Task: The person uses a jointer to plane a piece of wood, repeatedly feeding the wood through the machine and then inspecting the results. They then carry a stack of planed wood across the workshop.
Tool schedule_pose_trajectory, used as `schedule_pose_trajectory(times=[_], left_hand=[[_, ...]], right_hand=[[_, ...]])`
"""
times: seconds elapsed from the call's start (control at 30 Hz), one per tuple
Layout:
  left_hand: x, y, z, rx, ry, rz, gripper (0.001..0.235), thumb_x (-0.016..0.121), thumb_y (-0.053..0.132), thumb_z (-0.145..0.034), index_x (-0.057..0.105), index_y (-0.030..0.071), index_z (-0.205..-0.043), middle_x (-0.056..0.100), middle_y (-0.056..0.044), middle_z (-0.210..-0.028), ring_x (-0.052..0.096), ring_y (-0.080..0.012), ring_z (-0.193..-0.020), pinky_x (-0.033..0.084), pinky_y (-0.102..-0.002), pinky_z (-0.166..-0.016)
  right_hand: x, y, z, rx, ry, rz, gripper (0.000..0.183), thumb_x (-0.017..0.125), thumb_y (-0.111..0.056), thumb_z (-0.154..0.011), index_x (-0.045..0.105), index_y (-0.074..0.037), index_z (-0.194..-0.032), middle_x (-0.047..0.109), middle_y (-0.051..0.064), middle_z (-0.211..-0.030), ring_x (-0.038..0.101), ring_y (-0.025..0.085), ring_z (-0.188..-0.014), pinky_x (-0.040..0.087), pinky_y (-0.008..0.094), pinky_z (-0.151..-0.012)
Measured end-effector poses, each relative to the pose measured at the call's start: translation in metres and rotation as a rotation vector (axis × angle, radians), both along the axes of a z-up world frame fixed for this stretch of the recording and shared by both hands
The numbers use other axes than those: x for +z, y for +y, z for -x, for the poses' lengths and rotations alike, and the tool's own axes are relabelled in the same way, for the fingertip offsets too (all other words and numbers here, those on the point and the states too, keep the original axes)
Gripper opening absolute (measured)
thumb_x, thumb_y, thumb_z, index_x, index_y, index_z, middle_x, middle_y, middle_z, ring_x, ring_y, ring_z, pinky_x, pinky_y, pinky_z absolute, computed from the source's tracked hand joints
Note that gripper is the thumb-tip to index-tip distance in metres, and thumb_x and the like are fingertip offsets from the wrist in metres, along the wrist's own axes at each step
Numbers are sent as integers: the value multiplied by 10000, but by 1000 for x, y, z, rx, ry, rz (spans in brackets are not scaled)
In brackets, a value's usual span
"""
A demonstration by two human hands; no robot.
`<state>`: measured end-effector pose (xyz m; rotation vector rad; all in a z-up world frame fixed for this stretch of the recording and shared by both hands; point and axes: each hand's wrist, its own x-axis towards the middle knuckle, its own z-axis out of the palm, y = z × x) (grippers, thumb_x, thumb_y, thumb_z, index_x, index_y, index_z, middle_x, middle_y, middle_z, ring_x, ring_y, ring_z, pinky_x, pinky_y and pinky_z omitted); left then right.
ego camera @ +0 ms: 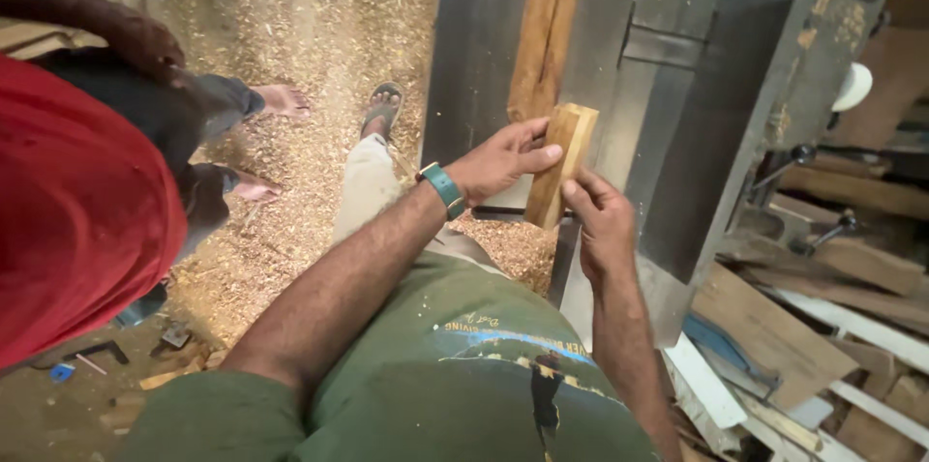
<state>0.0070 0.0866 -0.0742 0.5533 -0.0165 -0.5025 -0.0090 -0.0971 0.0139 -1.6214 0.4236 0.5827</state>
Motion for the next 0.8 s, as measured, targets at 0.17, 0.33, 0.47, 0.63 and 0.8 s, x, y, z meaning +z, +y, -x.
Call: schedule_pose_trajectory(times=[0.17, 0.33, 0.47, 0.63, 0.8], left_hand=[[-14, -29, -7, -171, -87, 62, 617, 634, 209, -1038, 375, -6, -1555, 563, -108, -1458, 513, -179, -1382, 387, -359, -1219], [-21, -44, -27, -259, -156, -139, 556, 625, 201, -1013, 437, 50, -1514, 637, -99, -1393, 583, -214, -1320, 472, -380, -1161], [-35, -39, -40, 159, -163, -1073, 446, 660, 205, -988, 550, 140, -1416, 640, -91, -1381, 597, -270, -1312, 470, -401, -1134], [-79, 11, -56, 380, -118, -1916, 610, 776, 335, -894, 449, 177, -1384, 423, -161, -1504, 363, -383, -1449, 345, -588, -1140], [-114, 45, -72, 570, -70, -1914, 929, 788, 429, -949, 198, 20, -1539, 345, -314, -1557, 466, -468, -1337, 410, -581, -1066]], right_hand=[[11, -17, 12, -63, -122, 93, 489, 752, -8, -867, 628, 24, -1339, 728, 81, -1173, 680, 118, -1024, 561, 257, -930], [-2, -40, 10, -102, -208, 365, 375, 778, -23, -897, 689, 56, -1253, 738, 80, -1096, 685, 112, -949, 576, 250, -868], [-31, -70, -11, -126, -231, 806, 372, 847, -155, -885, 738, 13, -1198, 771, 79, -1033, 685, 105, -880, 563, 251, -804], [-64, -103, -21, 105, -336, 1315, 365, 837, -243, -838, 750, -60, -1142, 746, 128, -1052, 731, 271, -928, 561, 398, -835], [-81, -114, -16, 214, -485, 1424, 364, 833, -230, -852, 734, -32, -1141, 705, 165, -1045, 699, 354, -954, 549, 454, -848]])
